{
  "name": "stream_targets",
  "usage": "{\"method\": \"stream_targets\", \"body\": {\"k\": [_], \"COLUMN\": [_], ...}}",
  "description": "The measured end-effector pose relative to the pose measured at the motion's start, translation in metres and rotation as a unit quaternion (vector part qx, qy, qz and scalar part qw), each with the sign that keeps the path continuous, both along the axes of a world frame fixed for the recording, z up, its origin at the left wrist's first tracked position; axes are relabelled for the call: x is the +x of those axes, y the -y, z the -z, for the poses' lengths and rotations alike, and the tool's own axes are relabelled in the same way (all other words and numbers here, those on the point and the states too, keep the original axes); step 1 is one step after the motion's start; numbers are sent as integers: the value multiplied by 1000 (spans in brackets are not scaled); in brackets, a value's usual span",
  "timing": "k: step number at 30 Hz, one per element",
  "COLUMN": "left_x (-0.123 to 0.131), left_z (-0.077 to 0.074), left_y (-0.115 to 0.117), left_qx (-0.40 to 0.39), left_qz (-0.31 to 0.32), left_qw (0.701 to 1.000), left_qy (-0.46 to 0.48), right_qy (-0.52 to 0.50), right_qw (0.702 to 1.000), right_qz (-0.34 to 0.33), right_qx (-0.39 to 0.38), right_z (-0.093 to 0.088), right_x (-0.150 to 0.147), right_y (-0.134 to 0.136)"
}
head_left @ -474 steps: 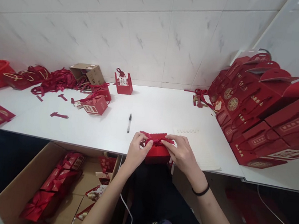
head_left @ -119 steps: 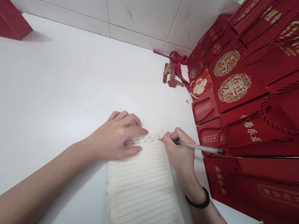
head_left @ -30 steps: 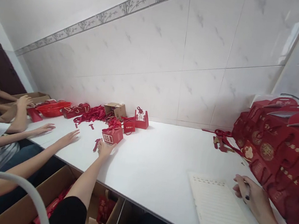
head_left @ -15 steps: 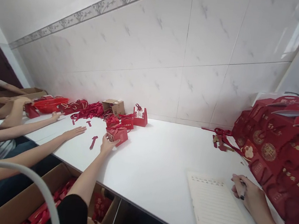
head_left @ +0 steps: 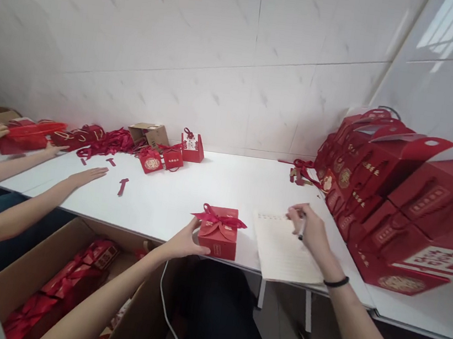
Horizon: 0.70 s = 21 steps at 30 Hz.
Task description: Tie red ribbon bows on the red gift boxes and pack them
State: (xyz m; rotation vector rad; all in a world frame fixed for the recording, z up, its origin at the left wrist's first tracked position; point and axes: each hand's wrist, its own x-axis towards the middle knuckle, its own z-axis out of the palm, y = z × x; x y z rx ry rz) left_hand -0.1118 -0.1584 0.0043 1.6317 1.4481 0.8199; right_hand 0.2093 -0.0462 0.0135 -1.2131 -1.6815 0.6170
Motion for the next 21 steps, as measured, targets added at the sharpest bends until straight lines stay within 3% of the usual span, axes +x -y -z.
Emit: {"method": "stream_targets", "body": {"k": [3, 6, 8, 10, 13, 17, 21], "left_x": [17, 21, 23, 27, 41, 58, 61], "left_z": [-5, -8, -10, -15, -31, -48, -44], "left_y": [-2, -9, -13, -15, -12, -6, 1], "left_qx": [-27, -24, 16, 74, 105, 81, 83], "left_qz": [79, 127, 94, -9, -133, -156, -151], "left_qw": [996, 986, 979, 974, 977, 983, 981], "left_qy": [33, 107, 180, 212, 133, 54, 86], "right_qy": [-8, -33, -56, -81, -126, -187, -221], "right_qw": [985, 972, 970, 969, 966, 956, 952], "right_qz": [-162, -211, -212, -207, -197, -192, -165], "right_qx": [-59, -96, -107, -113, -113, -117, -132], "right_z": [-16, -16, -9, -1, 7, 10, 10], "right_x": [-26, -42, -46, -48, -53, -61, -63], "right_y": [38, 64, 72, 74, 73, 74, 77]}}
